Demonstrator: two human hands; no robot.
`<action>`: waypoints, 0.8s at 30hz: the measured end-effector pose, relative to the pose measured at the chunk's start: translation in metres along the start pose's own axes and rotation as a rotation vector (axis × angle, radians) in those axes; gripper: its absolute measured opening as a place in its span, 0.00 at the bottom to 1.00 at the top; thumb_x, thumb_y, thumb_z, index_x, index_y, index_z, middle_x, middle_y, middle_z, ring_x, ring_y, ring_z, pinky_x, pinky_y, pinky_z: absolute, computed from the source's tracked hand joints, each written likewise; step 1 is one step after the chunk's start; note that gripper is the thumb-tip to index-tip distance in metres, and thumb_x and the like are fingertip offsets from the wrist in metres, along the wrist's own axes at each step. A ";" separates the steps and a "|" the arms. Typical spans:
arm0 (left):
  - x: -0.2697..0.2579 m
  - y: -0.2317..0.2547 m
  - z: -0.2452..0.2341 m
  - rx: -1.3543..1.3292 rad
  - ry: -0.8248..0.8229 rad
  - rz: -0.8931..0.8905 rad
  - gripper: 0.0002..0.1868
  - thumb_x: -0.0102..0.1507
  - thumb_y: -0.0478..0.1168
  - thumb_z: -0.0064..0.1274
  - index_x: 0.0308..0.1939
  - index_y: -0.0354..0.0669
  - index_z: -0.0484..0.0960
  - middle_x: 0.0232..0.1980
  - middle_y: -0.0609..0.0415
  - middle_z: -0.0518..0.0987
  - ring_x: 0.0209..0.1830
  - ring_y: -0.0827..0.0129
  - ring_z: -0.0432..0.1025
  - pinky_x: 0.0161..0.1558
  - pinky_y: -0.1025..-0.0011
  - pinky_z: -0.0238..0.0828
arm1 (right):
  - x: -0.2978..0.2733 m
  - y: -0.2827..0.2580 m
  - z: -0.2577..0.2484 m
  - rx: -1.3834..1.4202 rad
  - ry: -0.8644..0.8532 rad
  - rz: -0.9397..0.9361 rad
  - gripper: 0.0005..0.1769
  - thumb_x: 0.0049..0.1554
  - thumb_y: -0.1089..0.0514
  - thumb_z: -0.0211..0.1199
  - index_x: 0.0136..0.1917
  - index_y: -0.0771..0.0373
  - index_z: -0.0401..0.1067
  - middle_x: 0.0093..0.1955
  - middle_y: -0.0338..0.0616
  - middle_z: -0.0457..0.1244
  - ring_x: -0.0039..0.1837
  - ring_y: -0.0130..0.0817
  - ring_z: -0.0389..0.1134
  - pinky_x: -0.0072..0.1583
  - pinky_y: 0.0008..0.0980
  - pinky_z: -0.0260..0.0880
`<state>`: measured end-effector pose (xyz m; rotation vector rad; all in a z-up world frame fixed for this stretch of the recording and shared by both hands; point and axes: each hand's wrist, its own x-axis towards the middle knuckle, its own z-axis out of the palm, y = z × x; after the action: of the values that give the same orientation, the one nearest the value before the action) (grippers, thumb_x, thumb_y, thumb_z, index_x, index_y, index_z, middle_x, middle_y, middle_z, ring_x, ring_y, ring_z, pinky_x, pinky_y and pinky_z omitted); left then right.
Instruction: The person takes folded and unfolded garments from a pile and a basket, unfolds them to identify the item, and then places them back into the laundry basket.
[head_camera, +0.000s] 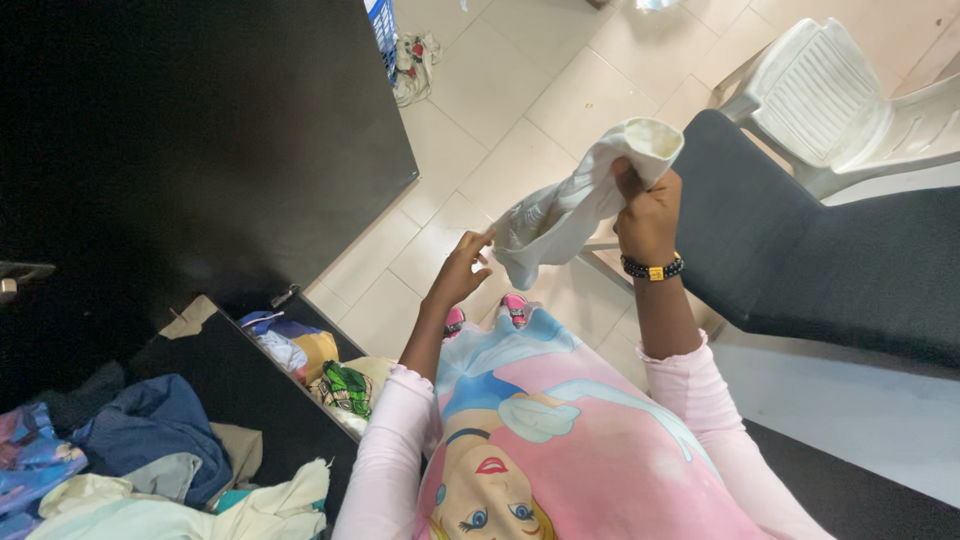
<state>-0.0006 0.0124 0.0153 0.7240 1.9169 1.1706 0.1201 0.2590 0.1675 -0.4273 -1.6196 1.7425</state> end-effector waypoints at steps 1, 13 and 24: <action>0.003 0.009 0.000 0.111 0.049 0.115 0.37 0.53 0.28 0.62 0.66 0.53 0.74 0.60 0.56 0.71 0.57 0.60 0.69 0.62 0.64 0.69 | -0.001 0.000 0.000 0.036 -0.019 0.015 0.11 0.68 0.58 0.61 0.59 0.69 0.74 0.52 0.37 0.68 0.53 0.24 0.67 0.55 0.27 0.67; 0.026 0.031 -0.028 0.259 -0.063 0.412 0.14 0.45 0.33 0.69 0.29 0.47 0.80 0.77 0.58 0.66 0.81 0.51 0.51 0.75 0.56 0.52 | -0.018 0.005 -0.015 -0.056 -0.122 0.084 0.09 0.66 0.63 0.61 0.59 0.68 0.74 0.54 0.36 0.69 0.56 0.24 0.67 0.59 0.27 0.68; 0.019 0.030 -0.023 0.383 -0.185 0.305 0.15 0.45 0.34 0.60 0.34 0.40 0.74 0.44 0.49 0.75 0.50 0.54 0.71 0.52 0.60 0.69 | -0.015 0.030 -0.024 -0.146 -0.116 0.118 0.10 0.63 0.67 0.59 0.58 0.68 0.75 0.53 0.35 0.69 0.55 0.21 0.66 0.58 0.26 0.67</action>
<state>-0.0283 0.0284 0.0428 1.3212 1.9376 0.8758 0.1381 0.2670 0.1320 -0.5080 -1.8453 1.7696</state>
